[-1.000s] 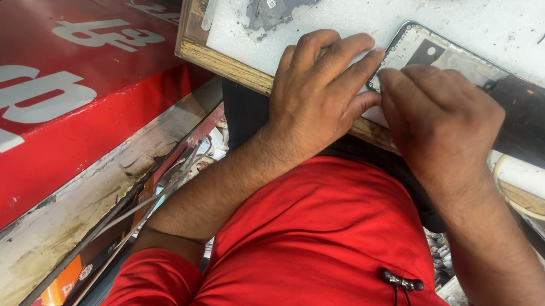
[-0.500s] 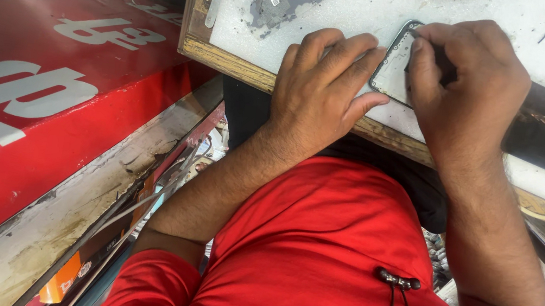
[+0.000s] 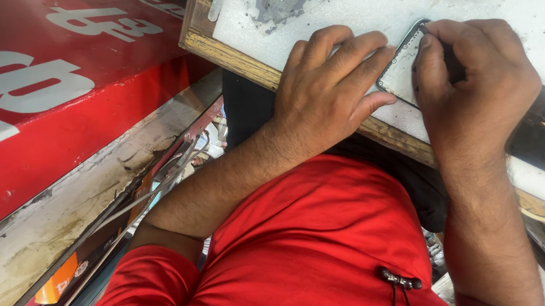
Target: The person cleans the edges of a disassembled smartphone with a white cloth, then uses a small tool to scrape residue from the frame. The person wipes the screen and internal components, repositions the phone, and continues cleaning the edges and back of the device.
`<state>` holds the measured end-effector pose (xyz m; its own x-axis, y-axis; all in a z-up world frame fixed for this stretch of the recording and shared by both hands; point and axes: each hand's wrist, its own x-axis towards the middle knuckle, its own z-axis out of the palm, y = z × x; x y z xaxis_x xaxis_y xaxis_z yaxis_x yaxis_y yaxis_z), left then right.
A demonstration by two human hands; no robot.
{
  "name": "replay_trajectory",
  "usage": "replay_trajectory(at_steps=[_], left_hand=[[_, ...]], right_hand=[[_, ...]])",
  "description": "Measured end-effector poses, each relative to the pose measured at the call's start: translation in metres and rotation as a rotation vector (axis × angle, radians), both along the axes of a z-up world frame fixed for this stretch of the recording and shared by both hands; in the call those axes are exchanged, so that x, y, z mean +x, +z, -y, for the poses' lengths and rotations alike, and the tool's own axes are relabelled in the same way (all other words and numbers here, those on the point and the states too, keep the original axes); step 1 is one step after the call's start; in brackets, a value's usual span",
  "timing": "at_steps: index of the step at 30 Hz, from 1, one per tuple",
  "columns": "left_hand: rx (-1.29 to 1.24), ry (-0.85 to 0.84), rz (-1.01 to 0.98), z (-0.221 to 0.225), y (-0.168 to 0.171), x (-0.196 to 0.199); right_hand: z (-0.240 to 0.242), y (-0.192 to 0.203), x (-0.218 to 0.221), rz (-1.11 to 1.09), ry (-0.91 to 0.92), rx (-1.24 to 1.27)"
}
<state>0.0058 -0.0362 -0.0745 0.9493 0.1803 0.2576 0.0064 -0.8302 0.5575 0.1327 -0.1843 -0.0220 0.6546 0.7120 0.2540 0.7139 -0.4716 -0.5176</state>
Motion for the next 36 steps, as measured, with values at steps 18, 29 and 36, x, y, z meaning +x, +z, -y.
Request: replay_trajectory(at_steps=[18, 29, 36], left_hand=[[-0.037, -0.015, -0.035, 0.000, 0.002, 0.000], [-0.070, -0.043, -0.045, -0.005, 0.009, -0.002], [-0.055, -0.034, -0.035, -0.004, 0.006, -0.002]], right_hand=[[0.009, 0.025, -0.012, 0.081, 0.319, -0.225], [0.007, 0.014, 0.002, -0.173, 0.012, 0.025], [0.001, 0.006, 0.000, -0.048, 0.000, 0.009]])
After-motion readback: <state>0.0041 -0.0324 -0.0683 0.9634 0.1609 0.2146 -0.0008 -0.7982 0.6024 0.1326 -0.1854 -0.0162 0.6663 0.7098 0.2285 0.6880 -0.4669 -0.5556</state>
